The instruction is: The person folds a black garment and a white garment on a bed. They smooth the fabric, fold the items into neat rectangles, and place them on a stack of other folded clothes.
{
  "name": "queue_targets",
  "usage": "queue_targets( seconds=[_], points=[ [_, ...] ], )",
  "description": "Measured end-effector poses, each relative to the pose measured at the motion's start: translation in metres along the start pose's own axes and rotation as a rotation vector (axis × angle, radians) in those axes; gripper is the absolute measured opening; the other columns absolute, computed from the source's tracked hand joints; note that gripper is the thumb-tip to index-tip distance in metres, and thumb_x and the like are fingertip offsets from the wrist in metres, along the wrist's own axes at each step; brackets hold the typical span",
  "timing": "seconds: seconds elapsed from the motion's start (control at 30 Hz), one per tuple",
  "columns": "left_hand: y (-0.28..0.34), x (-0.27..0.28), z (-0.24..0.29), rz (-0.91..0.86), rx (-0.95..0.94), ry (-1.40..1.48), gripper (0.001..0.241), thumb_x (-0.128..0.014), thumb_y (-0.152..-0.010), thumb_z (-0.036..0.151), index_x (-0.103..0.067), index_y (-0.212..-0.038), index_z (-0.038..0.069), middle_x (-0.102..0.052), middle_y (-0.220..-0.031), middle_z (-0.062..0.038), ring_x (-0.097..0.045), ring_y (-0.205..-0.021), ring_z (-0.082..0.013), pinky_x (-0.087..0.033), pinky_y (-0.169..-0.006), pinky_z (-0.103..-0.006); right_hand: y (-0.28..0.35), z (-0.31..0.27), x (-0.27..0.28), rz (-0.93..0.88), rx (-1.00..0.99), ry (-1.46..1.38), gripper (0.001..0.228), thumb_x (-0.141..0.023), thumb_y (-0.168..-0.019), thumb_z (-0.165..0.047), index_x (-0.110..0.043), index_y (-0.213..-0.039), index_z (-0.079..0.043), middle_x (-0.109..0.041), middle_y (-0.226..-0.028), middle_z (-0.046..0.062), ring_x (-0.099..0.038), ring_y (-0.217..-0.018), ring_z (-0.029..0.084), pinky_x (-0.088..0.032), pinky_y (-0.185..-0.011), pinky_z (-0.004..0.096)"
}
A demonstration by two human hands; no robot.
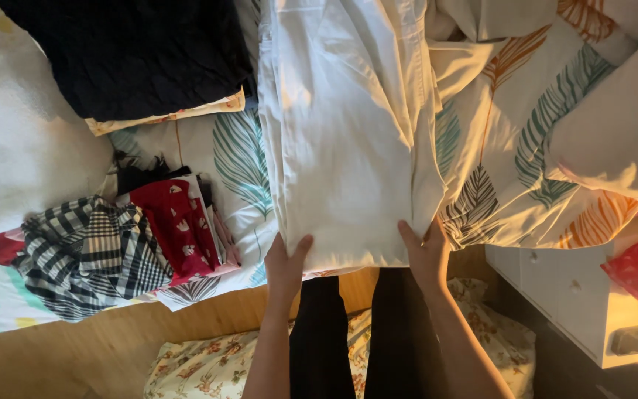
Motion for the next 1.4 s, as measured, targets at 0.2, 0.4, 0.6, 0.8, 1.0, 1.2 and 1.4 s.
queue_targets(
  seconds=[0.2,0.4,0.6,0.8,1.0,1.2,1.4],
  points=[
    [0.01,0.013,-0.046,-0.104,-0.018,0.122,0.045,-0.075,-0.086,0.031,-0.071,-0.118,0.0,-0.079,-0.094,-0.01,-0.072,-0.08,-0.0139,-0.057,-0.073,-0.0312,0.023,0.045,0.02,-0.056,-0.2,-0.117,0.039,-0.073,-0.09,-0.008,-0.063,-0.127,0.002,-0.074,-0.109,0.012,-0.07,-0.095,0.018,-0.056,-0.085,0.032],
    [0.033,0.025,-0.117,-0.353,0.261,-0.053,0.051,-0.08,-0.079,0.035,-0.078,-0.111,-0.005,-0.079,-0.092,-0.014,-0.072,-0.078,-0.0202,-0.056,-0.072,-0.0356,0.055,0.054,0.043,-0.202,-0.55,-0.31,0.06,-0.072,-0.074,0.004,-0.056,-0.131,-0.008,-0.073,-0.111,0.008,-0.071,-0.1,0.02,-0.057,-0.086,0.036],
    [0.046,0.042,-0.075,-0.581,0.444,0.119,0.049,-0.083,-0.077,0.028,-0.076,-0.111,-0.006,-0.081,-0.098,-0.014,-0.075,-0.089,-0.023,-0.057,-0.081,-0.0361,0.039,0.075,0.075,-0.43,-0.645,-0.286,0.057,-0.076,-0.072,-0.005,-0.066,-0.126,0.006,-0.077,-0.108,0.018,-0.075,-0.094,0.029,-0.06,-0.084,0.041],
    [0.009,0.044,-0.027,-0.46,0.267,0.607,0.042,-0.063,-0.093,0.031,-0.07,-0.114,-0.005,-0.075,-0.096,-0.01,-0.069,-0.089,-0.019,-0.053,-0.082,-0.0357,-0.048,0.049,0.046,-0.453,-0.453,-0.742,0.037,-0.07,-0.09,-0.011,-0.066,-0.124,0.002,-0.074,-0.11,0.016,-0.071,-0.095,0.027,-0.058,-0.087,0.041],
    [-0.087,0.006,0.115,-0.439,-0.048,1.026,0.053,-0.031,-0.109,0.043,-0.067,-0.115,0.004,-0.072,-0.095,-0.013,-0.066,-0.081,-0.021,-0.053,-0.072,-0.0368,-0.186,0.033,-0.005,-0.455,-0.206,-1.279,0.018,-0.064,-0.112,-0.018,-0.066,-0.121,-0.002,-0.071,-0.112,0.013,-0.067,-0.097,0.024,-0.056,-0.09,0.042],
    [-0.093,0.001,0.158,0.162,-0.375,0.491,0.057,-0.046,-0.106,0.049,-0.065,-0.13,0.0,-0.074,-0.114,-0.011,-0.067,-0.1,-0.0207,-0.054,-0.083,-0.0373,-0.148,-0.081,-0.034,0.014,-0.004,-0.673,0.04,-0.055,-0.103,-0.037,-0.068,-0.113,0.0,-0.071,-0.098,0.014,-0.068,-0.085,0.026,-0.055,-0.076,0.04],
    [-0.082,-0.013,0.125,0.672,-0.753,-0.164,0.056,-0.065,-0.106,0.035,-0.052,-0.139,-0.008,-0.059,-0.132,-0.027,-0.056,-0.12,-0.0429,-0.047,-0.1,-0.0508,-0.104,-0.1,-0.049,0.39,0.66,0.494,0.045,-0.066,-0.107,-0.028,-0.056,-0.142,-0.002,-0.062,-0.127,0.021,-0.06,-0.115,0.036,-0.05,-0.097,0.047]
  ],
)
Point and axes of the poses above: each hand's wrist, its own y-axis away from the middle knuckle, its own x-axis out of the back of the hand, z = x × y, the point moved 3 cm from there along -y, towards the middle knuckle
